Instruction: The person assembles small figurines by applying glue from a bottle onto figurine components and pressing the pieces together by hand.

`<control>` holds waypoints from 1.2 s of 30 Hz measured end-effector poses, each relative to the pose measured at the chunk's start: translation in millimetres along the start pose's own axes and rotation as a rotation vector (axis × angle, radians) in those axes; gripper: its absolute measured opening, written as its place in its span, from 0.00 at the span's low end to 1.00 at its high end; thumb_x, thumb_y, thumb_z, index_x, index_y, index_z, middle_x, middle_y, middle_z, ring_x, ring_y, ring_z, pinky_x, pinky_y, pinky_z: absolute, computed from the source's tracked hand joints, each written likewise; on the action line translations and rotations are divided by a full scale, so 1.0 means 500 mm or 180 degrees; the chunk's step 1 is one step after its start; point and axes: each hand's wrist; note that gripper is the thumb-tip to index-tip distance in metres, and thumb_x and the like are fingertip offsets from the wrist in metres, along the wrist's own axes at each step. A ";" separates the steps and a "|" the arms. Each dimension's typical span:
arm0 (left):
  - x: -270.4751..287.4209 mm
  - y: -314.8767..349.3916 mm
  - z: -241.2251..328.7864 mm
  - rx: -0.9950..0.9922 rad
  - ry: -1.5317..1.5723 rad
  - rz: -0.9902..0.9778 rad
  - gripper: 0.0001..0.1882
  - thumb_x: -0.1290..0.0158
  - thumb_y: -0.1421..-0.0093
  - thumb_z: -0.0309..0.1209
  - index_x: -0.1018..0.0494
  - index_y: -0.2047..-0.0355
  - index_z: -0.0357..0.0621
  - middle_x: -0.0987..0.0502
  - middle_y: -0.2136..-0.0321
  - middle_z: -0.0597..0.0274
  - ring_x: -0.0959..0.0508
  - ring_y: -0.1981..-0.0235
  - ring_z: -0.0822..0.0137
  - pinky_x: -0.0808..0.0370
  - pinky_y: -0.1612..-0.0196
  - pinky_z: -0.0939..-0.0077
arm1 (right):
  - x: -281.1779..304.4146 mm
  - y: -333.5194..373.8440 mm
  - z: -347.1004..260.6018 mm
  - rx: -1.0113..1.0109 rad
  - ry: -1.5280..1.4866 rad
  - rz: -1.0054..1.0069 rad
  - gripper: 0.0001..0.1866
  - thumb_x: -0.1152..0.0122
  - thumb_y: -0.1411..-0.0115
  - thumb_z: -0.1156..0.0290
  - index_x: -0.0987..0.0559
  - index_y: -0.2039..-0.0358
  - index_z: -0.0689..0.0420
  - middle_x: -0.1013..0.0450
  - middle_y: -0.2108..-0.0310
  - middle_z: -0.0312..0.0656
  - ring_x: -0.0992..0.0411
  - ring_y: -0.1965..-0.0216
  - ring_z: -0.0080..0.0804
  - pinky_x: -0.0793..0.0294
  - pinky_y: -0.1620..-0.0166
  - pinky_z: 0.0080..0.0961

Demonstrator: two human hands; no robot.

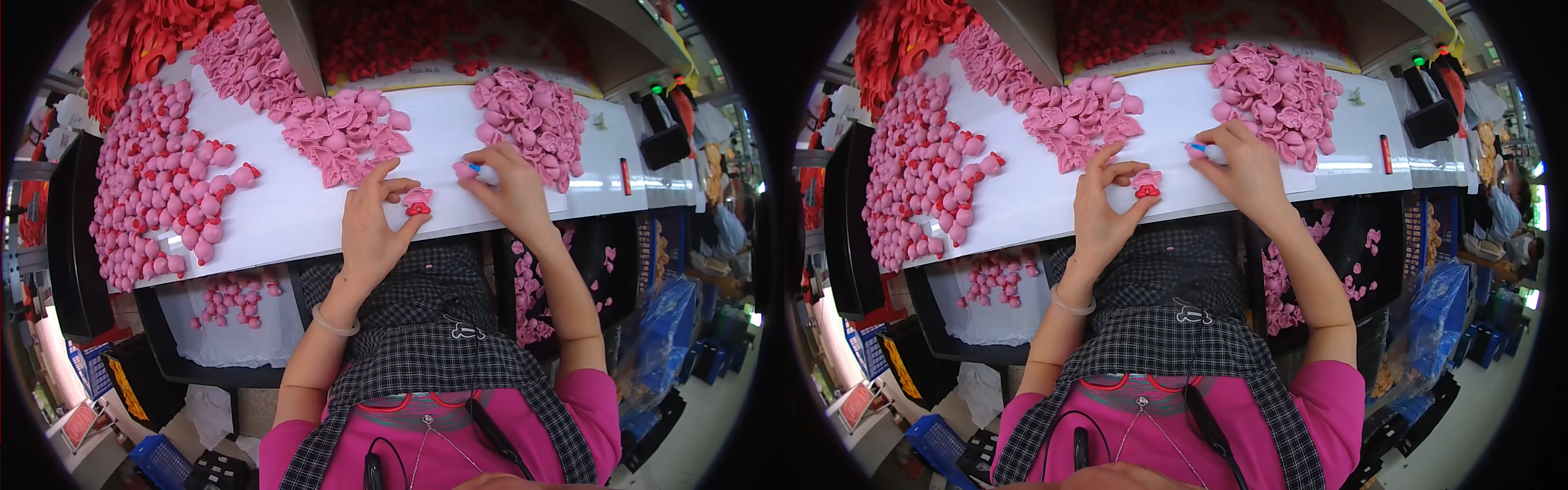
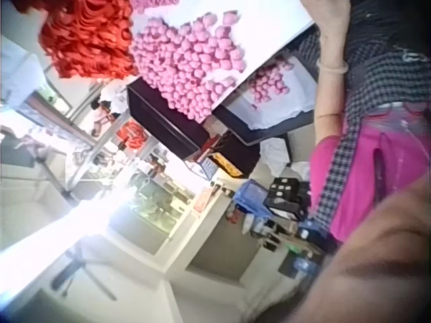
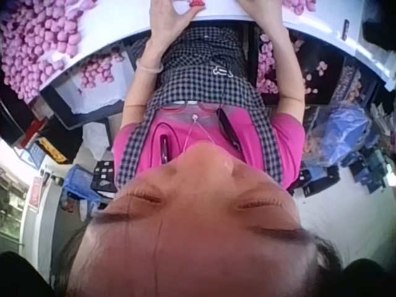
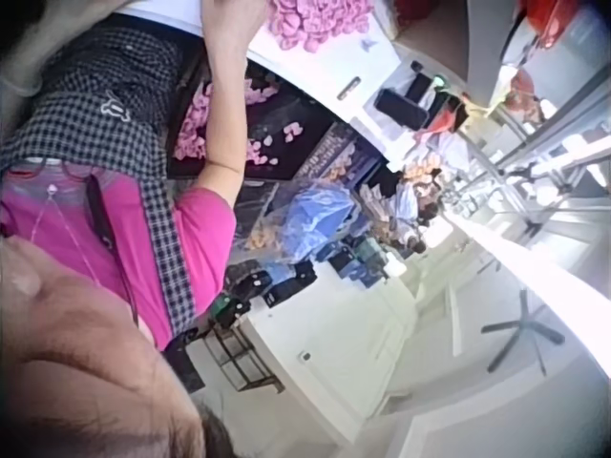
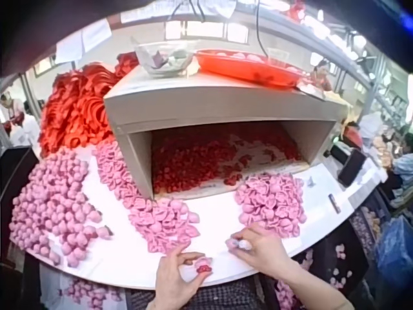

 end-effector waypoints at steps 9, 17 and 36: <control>-0.001 -0.002 -0.007 -0.0004 0.0096 0.0006 0.42 0.29 0.54 0.30 0.38 0.40 0.42 0.18 0.60 0.66 0.23 0.64 0.66 0.32 0.53 0.69 | -0.048 -0.005 -0.056 0.0829 -0.1655 -0.0238 0.15 0.26 0.51 0.77 0.18 0.62 0.61 0.23 0.60 0.40 0.25 0.61 0.29 0.27 0.58 0.23; -0.006 -0.002 -0.003 0.0103 0.0122 0.0099 0.43 0.28 0.57 0.25 0.36 0.41 0.42 0.17 0.61 0.66 0.23 0.65 0.68 0.30 0.52 0.72 | -0.055 0.012 -0.083 0.0314 -0.1061 -0.0084 0.12 0.26 0.50 0.76 0.17 0.65 0.61 0.23 0.61 0.42 0.24 0.58 0.31 0.27 0.55 0.23; 0.011 0.006 0.010 -0.0508 0.0359 0.0506 0.35 0.35 0.52 0.19 0.34 0.42 0.41 0.18 0.58 0.64 0.25 0.53 0.60 0.30 0.48 0.68 | -0.061 0.014 -0.043 -0.0068 -0.2506 -0.0412 0.20 0.25 0.50 0.77 0.24 0.58 0.62 0.22 0.59 0.43 0.28 0.62 0.21 0.29 0.55 0.19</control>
Point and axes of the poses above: each hand's wrist, its own y-axis away from the middle knuckle, its own x-axis out of the back of the hand, z = x × y
